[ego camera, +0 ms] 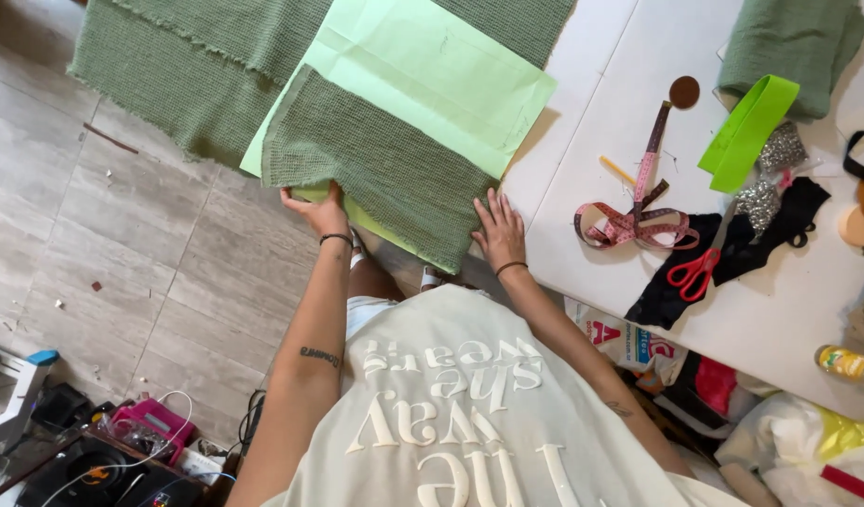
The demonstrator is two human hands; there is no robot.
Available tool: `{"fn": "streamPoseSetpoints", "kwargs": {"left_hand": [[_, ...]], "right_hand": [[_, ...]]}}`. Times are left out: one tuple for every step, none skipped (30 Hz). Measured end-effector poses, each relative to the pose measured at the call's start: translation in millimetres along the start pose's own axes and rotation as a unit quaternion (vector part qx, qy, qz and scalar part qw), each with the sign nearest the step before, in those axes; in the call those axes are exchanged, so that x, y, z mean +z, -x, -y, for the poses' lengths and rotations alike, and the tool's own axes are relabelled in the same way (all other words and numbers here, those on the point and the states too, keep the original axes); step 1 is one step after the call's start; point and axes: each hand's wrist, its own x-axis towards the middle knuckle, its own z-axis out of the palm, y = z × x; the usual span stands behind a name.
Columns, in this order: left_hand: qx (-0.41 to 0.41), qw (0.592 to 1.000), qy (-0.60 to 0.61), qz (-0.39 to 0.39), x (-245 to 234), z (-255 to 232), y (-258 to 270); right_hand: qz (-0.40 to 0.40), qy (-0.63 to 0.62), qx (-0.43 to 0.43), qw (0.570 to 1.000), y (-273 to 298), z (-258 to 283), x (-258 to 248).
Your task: The person uses scissors to cut green fabric on a workshop table, following a template and repositioning the material as needed.
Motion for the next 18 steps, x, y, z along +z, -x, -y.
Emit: {"fn": "streamPoseSetpoints", "kwargs": {"left_hand": [[-0.001, 1.000, -0.002, 0.007, 3.3, 0.3, -7.1], [0.018, 0.999, 0.039, -0.029, 8.0, 0.4, -14.4], [0.037, 0.994, 0.080, -0.064, 12.9, 0.4, -22.0], [0.036, 0.995, 0.079, -0.057, 17.9, 0.7, -34.3], [-0.003, 0.992, 0.101, -0.077, 22.9, 1.0, -47.2], [-0.041, 0.987, 0.120, -0.097, 24.6, 1.2, -61.0], [-0.041, 0.988, 0.115, -0.091, 21.0, 13.8, -76.4], [-0.082, 0.984, 0.159, 0.007, 20.8, 24.6, -94.4], [-0.122, 0.966, 0.200, 0.106, 20.7, 34.8, -112.7], [-0.123, 0.966, 0.195, 0.117, 18.5, 18.0, -121.6], [-0.060, 0.978, 0.161, 0.116, 16.1, 0.6, -130.7], [0.002, 0.985, 0.128, 0.118, 15.5, -16.7, -138.2], [0.001, 0.983, 0.125, 0.132, 13.6, -55.2, -140.0], [-0.004, 0.983, 0.158, 0.094, 13.2, -94.4, -143.7], [-0.010, 0.980, 0.190, 0.056, 12.2, -134.0, -147.9], [-0.007, 0.979, 0.191, 0.066, 4.2, -141.6, -172.7], [-0.015, 0.975, 0.212, 0.061, -3.2, -149.5, -198.6], [-0.024, 0.972, 0.228, 0.056, -13.3, -156.4, -225.8]], "right_hand": [[0.000, 0.000, 0.007, 1.000, 1.2, -3.4, 4.9], [0.001, 0.013, 0.008, 1.000, 1.6, -7.4, 9.3], [0.002, 0.027, 0.009, 1.000, 1.8, -11.2, 13.7], [0.001, 0.027, 0.016, 1.000, 2.2, -11.4, 13.0], [-0.008, 0.021, 0.020, 1.000, 2.4, -11.0, 12.5], [-0.015, 0.012, 0.024, 1.000, 4.3, -7.0, 13.8], [-0.015, 0.011, 0.032, 0.999, 6.6, -3.0, 13.2], [-0.023, 0.016, 0.045, 0.999, 5.3, 0.9, 12.4], [-0.031, 0.022, 0.058, 0.998, 4.0, 5.1, 11.3], [-0.034, 0.021, 0.069, 0.997, 2.5, 9.1, 14.1], [-0.034, 0.023, 0.086, 0.995, 1.2, 13.7, 16.7], [-0.034, 0.025, 0.106, 0.994, 1.9, 17.4, 17.7], [-0.038, 0.026, 0.119, 0.992, 2.7, 21.9, 21.3], [-0.039, 0.024, 0.141, 0.989, -0.3, 25.8, 24.8], [-0.041, 0.022, 0.162, 0.986, -3.4, 30.5, 28.1], [-0.048, 0.022, 0.169, 0.984, -5.5, 35.6, 25.9], [-0.056, 0.024, 0.189, 0.980, -8.2, 41.3, 24.0], [-0.059, 0.024, 0.212, 0.975, -7.5, 51.1, 24.7]]}}
